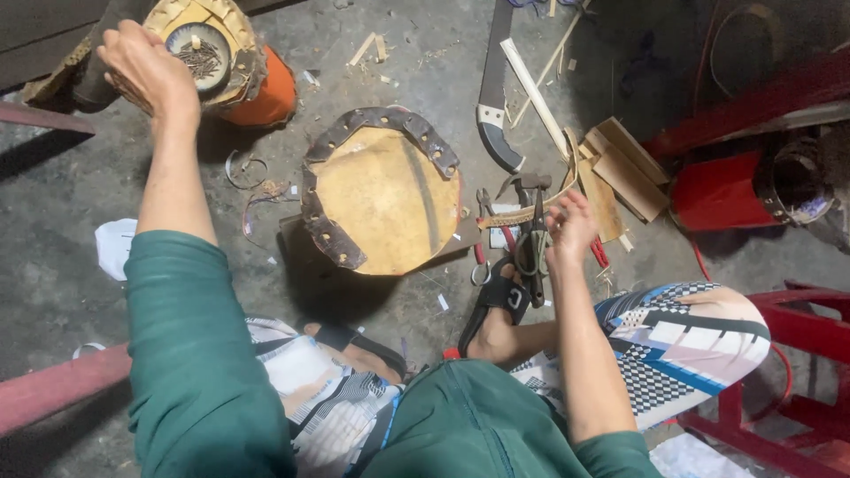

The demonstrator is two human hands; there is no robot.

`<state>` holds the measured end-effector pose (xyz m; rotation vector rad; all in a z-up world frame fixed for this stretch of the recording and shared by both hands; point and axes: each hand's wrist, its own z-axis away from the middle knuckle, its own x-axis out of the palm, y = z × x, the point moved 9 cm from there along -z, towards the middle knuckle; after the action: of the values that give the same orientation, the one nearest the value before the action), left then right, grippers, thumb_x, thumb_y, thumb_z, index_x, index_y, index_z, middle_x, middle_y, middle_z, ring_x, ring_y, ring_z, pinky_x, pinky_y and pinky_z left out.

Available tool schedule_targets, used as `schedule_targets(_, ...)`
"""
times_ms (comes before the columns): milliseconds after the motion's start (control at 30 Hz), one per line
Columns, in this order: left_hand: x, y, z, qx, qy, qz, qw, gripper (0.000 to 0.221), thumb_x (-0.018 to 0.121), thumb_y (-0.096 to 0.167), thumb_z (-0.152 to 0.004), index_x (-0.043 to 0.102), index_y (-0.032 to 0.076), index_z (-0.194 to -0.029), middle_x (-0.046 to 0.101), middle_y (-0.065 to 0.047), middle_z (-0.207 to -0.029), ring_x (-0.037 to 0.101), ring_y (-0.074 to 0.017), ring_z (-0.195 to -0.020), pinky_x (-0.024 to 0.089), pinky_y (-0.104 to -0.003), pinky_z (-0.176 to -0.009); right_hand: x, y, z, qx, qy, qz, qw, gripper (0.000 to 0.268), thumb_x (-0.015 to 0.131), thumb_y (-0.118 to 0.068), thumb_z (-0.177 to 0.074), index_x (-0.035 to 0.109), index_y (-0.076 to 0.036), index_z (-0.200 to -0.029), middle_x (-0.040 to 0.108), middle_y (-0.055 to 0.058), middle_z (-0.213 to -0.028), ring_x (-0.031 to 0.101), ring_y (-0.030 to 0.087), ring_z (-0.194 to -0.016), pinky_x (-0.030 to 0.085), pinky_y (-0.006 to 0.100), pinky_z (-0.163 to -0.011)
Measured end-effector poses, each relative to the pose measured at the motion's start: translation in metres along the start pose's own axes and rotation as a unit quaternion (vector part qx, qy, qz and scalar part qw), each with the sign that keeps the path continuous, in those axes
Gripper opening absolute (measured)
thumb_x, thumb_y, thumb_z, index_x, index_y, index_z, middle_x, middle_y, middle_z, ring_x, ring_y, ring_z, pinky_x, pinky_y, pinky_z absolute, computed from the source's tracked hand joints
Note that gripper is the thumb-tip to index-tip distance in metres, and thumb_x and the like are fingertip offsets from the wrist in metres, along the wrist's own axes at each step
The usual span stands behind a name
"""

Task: Trimming the excess leather or skin from the outer rim of a drum using pliers.

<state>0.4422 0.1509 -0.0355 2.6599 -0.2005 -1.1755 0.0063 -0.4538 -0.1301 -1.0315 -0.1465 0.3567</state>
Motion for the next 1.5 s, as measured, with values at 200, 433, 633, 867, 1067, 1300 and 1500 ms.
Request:
schedule_targets(200, -0.005, 0.0, -0.014, 0.025, 0.074, 0.149, 0.986, 0.026, 0.054, -0.009, -0.066, 0.066, 0.012, -0.074, 0.062, -0.002, -0.073, 0.056, -0.0162, -0.07, 0.037, -0.036, -0.056, -0.039, 0.187, -0.09, -0.131, -0.004, 0.483, 0.866, 0.023, 0.059, -0.033, -0.091, 0.078, -0.029, -0.103, 0.078, 0.003, -0.103, 0.071, 0.03, -0.098, 0.052, 0.043, -0.088)
schedule_targets(433, -0.025, -0.029, -0.022, -0.165, 0.045, 0.201, 0.965, 0.016, 0.055, -0.003, -0.073, 0.061, 0.009, -0.083, 0.066, -0.01, -0.08, 0.063, -0.0303, -0.077, 0.049, -0.039, -0.072, 0.011, 0.187, 0.003, -0.176, -0.164, 0.725, 0.645, 0.061, 0.074, -0.034, -0.085, 0.057, -0.024, -0.143, 0.062, 0.012, -0.133, 0.059, 0.038, -0.121, 0.056, 0.057, -0.093)
schedule_targets(633, -0.1, 0.043, -0.006, -0.257, -0.003, 0.363, 0.896, 0.02, 0.059, -0.003, -0.078, 0.067, 0.008, -0.092, 0.068, -0.01, -0.078, 0.067, -0.0245, -0.07, 0.054, -0.034, -0.064, 0.03, 0.193, -0.005, -0.169, -0.217, 0.679, 0.681, 0.035, 0.065, -0.023, -0.088, 0.061, -0.012, -0.121, 0.07, 0.02, -0.113, 0.069, 0.045, -0.109, 0.056, 0.059, -0.089)
schedule_targets(867, -0.197, 0.132, 0.026, -0.315, -0.085, 0.59, 0.739, 0.025, 0.064, -0.004, -0.083, 0.074, 0.007, -0.104, 0.07, -0.009, -0.077, 0.073, -0.0173, -0.061, 0.061, -0.028, -0.055, 0.04, 0.193, -0.025, -0.159, -0.228, 0.668, 0.69, 0.036, 0.066, -0.029, -0.09, 0.063, -0.006, -0.118, 0.067, 0.026, -0.114, 0.067, 0.049, -0.112, 0.055, 0.062, -0.091)
schedule_targets(1067, -0.266, 0.14, 0.078, -0.352, -0.098, 0.644, 0.672, 0.023, 0.062, 0.002, -0.092, 0.071, 0.007, -0.112, 0.067, -0.006, -0.083, 0.072, -0.0124, -0.07, 0.062, -0.024, -0.065, 0.037, 0.223, -0.068, -0.128, -0.194, 0.637, 0.735, 0.038, 0.06, -0.032, -0.087, 0.06, -0.01, -0.119, 0.07, 0.027, -0.113, 0.066, 0.048, -0.114, 0.052, 0.06, -0.094)
schedule_targets(1300, -0.264, 0.113, 0.132, -0.396, -0.087, 0.656, 0.636, 0.026, 0.064, 0.002, -0.096, 0.066, 0.006, -0.121, 0.067, -0.005, -0.085, 0.072, -0.0115, -0.073, 0.062, -0.023, -0.07, 0.026, 0.138, -0.023, -0.114, -0.121, 0.522, 0.836, 0.041, 0.041, -0.029, -0.096, 0.071, -0.012, -0.119, 0.069, 0.028, -0.118, 0.061, 0.047, -0.121, 0.047, 0.054, -0.102)
schedule_targets(1500, -0.255, 0.099, 0.147, -0.398, -0.079, 0.67, 0.621, 0.03, 0.069, 0.003, -0.095, 0.064, 0.003, -0.124, 0.067, -0.007, -0.086, 0.073, -0.0133, -0.076, 0.063, -0.024, -0.075, 0.06, 0.065, -0.008, -0.258, -0.185, 0.264, 0.911, 0.022, 0.054, -0.008, -0.083, 0.062, 0.004, -0.1, 0.06, 0.037, -0.123, 0.054, 0.051, -0.121, 0.036, 0.059, -0.107)
